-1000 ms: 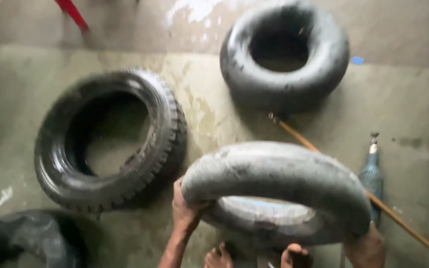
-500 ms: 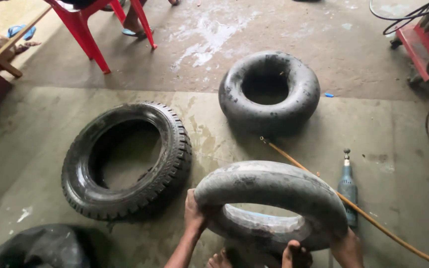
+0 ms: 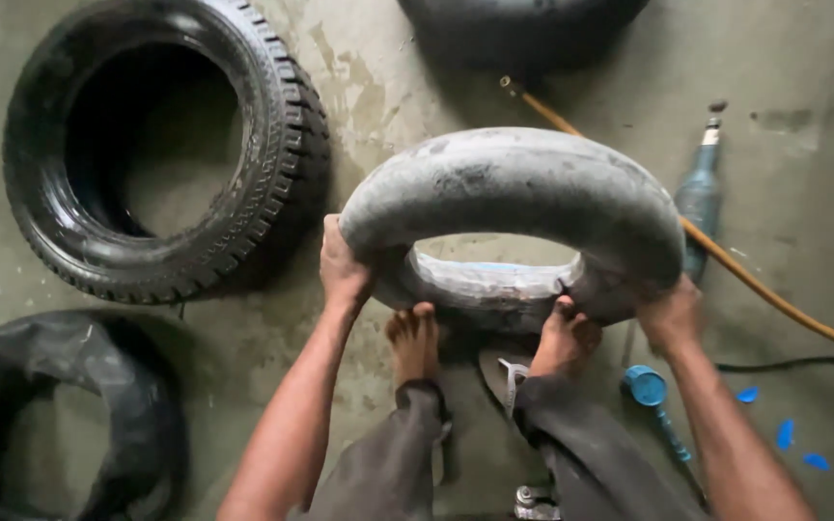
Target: Inspecting and repairing punctures in motorcycle or small vehicle inner tubes using tools and a grinder.
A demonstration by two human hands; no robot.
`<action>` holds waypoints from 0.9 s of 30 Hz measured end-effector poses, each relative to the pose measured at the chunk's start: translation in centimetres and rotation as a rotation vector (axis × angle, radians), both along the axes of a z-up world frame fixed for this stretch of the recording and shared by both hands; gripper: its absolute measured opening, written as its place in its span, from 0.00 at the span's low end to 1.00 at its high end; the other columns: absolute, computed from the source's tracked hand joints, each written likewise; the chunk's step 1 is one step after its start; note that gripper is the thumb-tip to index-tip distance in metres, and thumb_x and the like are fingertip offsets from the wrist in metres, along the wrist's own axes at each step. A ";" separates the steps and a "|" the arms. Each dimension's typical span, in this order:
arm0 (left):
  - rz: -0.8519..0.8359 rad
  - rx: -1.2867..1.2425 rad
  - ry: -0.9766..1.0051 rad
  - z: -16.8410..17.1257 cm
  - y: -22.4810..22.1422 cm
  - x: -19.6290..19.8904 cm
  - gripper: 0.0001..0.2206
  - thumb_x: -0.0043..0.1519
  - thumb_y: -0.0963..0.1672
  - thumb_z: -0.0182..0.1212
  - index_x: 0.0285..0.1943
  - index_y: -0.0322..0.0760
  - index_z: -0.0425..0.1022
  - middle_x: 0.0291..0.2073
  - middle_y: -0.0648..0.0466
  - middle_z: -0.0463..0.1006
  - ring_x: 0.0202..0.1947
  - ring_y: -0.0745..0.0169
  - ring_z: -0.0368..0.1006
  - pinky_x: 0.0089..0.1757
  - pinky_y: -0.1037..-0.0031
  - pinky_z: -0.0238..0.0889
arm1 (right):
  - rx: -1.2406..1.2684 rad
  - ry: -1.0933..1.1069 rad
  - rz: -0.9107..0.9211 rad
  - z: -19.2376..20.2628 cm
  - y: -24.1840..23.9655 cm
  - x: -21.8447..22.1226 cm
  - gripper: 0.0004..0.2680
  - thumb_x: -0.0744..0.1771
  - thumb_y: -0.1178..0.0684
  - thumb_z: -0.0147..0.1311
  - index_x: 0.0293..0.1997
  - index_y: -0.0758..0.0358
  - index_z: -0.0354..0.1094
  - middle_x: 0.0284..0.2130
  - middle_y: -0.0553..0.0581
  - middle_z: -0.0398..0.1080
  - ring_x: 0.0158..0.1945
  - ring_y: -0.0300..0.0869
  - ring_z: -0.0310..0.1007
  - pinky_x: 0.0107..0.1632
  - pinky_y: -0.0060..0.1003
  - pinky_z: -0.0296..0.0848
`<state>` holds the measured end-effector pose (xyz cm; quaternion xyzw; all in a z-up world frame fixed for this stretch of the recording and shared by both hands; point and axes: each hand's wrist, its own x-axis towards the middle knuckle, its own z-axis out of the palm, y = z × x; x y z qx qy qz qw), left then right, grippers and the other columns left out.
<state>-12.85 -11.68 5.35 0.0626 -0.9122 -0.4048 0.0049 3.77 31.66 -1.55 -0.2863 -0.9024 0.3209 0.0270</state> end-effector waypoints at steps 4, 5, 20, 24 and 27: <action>0.037 0.042 -0.117 -2.5 -0.3 -2.4 0.33 0.45 0.52 0.79 0.54 0.39 0.65 0.46 0.42 0.79 0.50 0.39 0.76 0.46 0.55 0.67 | -0.124 0.066 0.051 0.7 -0.2 -3.1 0.18 0.63 0.41 0.64 0.52 0.62 0.72 0.41 0.69 0.75 0.50 0.62 0.77 0.45 0.54 0.73; 0.060 0.016 -0.184 -3.1 -0.1 -3.1 0.34 0.44 0.51 0.80 0.54 0.38 0.65 0.46 0.42 0.79 0.50 0.40 0.76 0.46 0.56 0.68 | -0.023 -0.044 0.064 -0.3 0.5 -3.5 0.18 0.66 0.39 0.63 0.52 0.63 0.72 0.42 0.70 0.75 0.50 0.64 0.76 0.47 0.55 0.72; 0.044 -0.172 -0.368 -6.6 3.4 -8.9 0.47 0.34 0.59 0.82 0.59 0.32 0.67 0.55 0.41 0.73 0.58 0.43 0.70 0.54 0.57 0.65 | 0.019 -0.321 -0.090 -5.4 1.7 -9.2 0.35 0.60 0.25 0.67 0.59 0.70 0.65 0.49 0.75 0.73 0.54 0.65 0.73 0.54 0.54 0.70; 0.098 -0.215 -0.390 -7.3 4.3 -8.5 0.51 0.34 0.60 0.81 0.66 0.37 0.64 0.60 0.44 0.69 0.63 0.43 0.63 0.58 0.54 0.60 | 0.068 -0.291 -0.124 -6.4 1.1 -10.0 0.35 0.61 0.22 0.64 0.55 0.73 0.68 0.48 0.76 0.73 0.53 0.66 0.73 0.53 0.56 0.70; 0.132 -0.204 -0.414 -7.5 4.7 -8.3 0.51 0.36 0.60 0.80 0.69 0.42 0.62 0.62 0.47 0.68 0.65 0.44 0.60 0.57 0.49 0.58 | 0.127 -0.295 -0.115 -7.5 1.3 -10.1 0.36 0.62 0.21 0.64 0.51 0.77 0.69 0.48 0.78 0.72 0.53 0.69 0.72 0.53 0.58 0.69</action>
